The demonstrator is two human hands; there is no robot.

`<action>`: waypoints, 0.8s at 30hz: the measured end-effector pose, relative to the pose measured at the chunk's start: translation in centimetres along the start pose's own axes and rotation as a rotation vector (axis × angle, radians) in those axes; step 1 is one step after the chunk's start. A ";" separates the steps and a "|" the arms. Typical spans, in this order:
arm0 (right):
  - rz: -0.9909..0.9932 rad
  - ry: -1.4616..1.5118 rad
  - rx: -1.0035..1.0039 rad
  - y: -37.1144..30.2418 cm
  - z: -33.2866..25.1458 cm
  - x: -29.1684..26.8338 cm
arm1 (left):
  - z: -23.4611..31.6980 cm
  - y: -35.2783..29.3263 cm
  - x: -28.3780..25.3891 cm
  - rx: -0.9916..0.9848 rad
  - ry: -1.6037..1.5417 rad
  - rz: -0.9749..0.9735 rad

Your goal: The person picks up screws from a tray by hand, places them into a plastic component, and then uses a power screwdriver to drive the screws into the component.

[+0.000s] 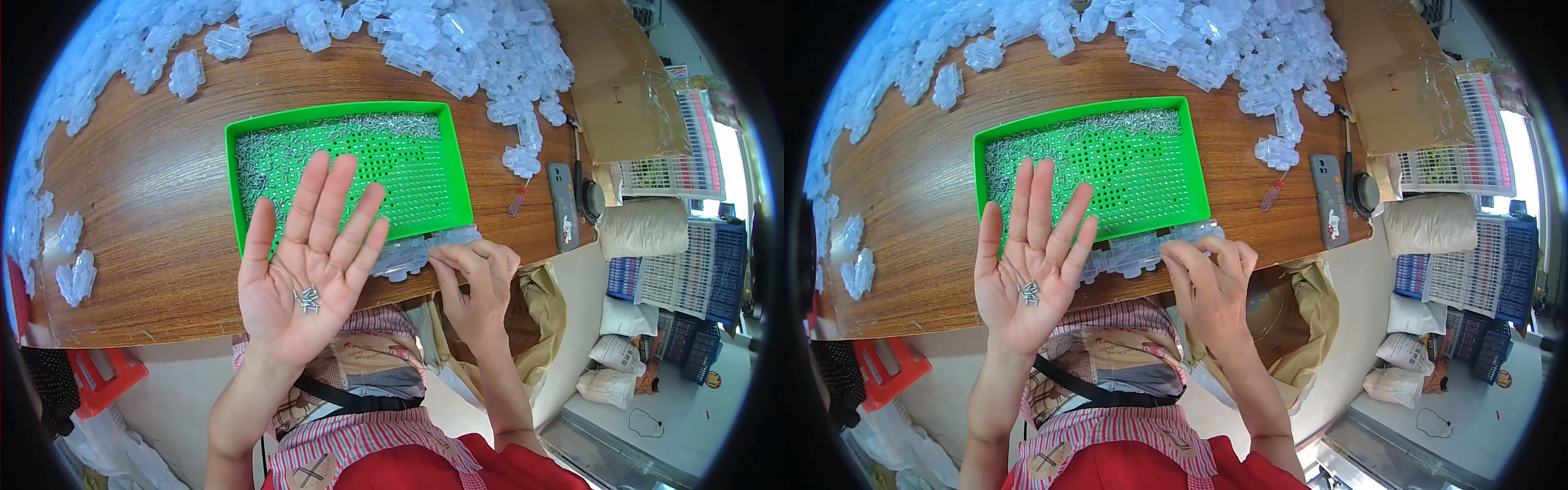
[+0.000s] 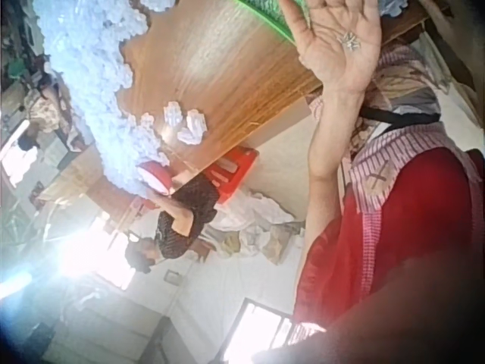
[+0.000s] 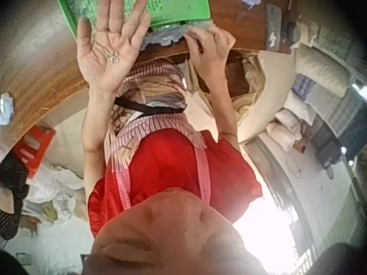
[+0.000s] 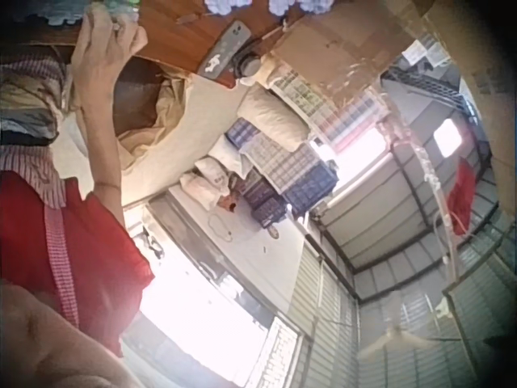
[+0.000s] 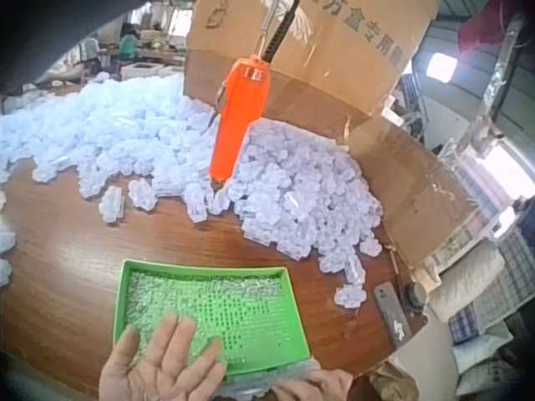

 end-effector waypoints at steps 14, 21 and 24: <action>-0.140 0.285 0.005 2.9 -5.6 -2.2 | -4.3 0.9 -1.8 -0.161 0.069 0.007; -0.233 0.143 -0.120 3.2 -6.7 -1.7 | -4.7 0.8 -1.5 -0.186 0.082 -0.014; -0.209 0.095 -0.160 3.4 -7.2 -1.9 | -4.7 0.8 -1.2 -0.187 0.091 -0.020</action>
Point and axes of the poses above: each hand's wrist, its own y-axis towards the middle knuckle, its own x-axis out of the palm, z = x × y, the point moved 8 cm from there along y, towards the middle knuckle, and after that the axes turned 2 degrees about -y, right-handed, at the moved point
